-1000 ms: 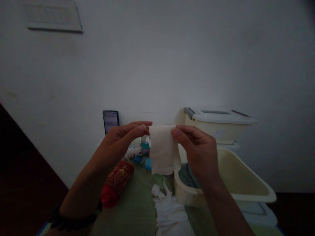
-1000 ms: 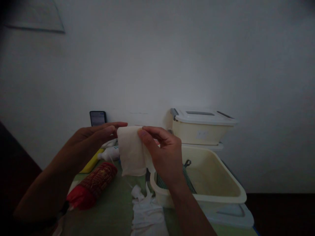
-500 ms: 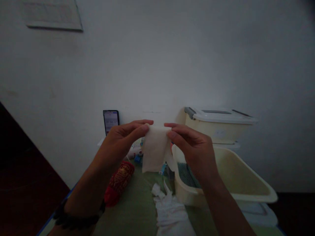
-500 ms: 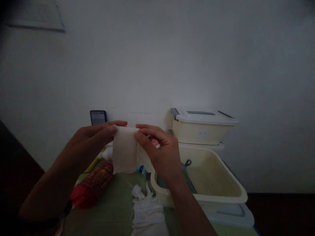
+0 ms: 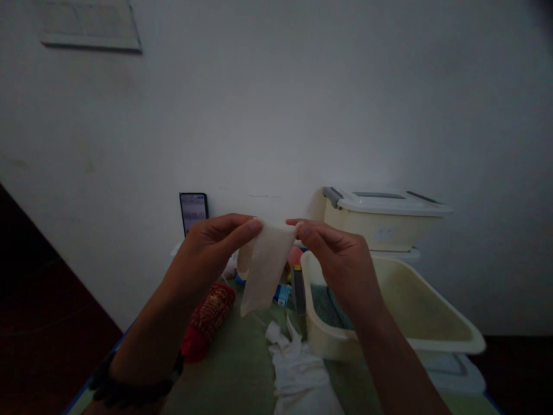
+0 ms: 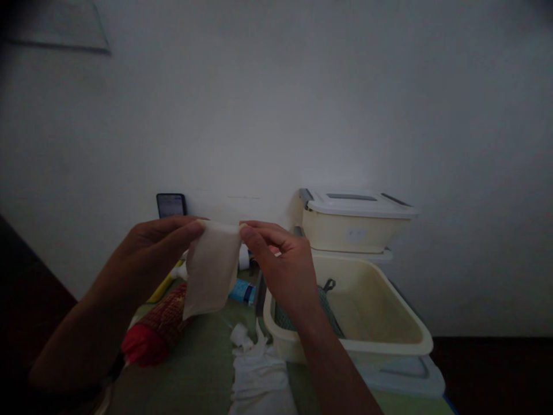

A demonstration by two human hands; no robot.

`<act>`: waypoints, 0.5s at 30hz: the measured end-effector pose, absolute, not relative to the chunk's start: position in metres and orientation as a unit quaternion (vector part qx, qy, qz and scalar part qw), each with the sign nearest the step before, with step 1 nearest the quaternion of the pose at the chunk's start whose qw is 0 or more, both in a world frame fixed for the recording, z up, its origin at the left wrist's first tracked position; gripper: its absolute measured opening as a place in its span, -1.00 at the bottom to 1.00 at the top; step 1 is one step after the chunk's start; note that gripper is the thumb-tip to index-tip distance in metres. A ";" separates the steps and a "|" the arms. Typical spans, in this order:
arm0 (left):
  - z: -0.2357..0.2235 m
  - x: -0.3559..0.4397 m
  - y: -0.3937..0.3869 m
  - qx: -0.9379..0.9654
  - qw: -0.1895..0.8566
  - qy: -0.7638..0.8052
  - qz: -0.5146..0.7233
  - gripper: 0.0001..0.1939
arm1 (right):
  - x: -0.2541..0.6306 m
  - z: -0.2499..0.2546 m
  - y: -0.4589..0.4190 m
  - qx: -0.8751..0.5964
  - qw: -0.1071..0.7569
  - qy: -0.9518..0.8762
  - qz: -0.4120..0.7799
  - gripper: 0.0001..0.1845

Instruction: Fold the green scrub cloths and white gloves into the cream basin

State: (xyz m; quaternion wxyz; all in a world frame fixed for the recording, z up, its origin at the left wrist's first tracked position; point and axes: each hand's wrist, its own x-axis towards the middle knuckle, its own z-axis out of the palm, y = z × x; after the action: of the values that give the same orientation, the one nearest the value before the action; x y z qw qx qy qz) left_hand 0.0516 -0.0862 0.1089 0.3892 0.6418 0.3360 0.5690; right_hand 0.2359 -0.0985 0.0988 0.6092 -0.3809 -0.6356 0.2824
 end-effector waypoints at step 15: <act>0.107 0.052 -0.081 0.666 0.330 0.384 0.548 -0.86 | 0.237 0.094 -0.096 -0.353 0.608 -0.649 0.292 -0.90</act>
State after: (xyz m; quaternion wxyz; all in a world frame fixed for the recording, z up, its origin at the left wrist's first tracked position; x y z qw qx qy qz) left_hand 0.0523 -0.0815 0.1072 0.3298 0.6659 0.3836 0.5483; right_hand 0.2372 -0.0963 0.0941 0.6075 -0.3535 -0.6487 0.2919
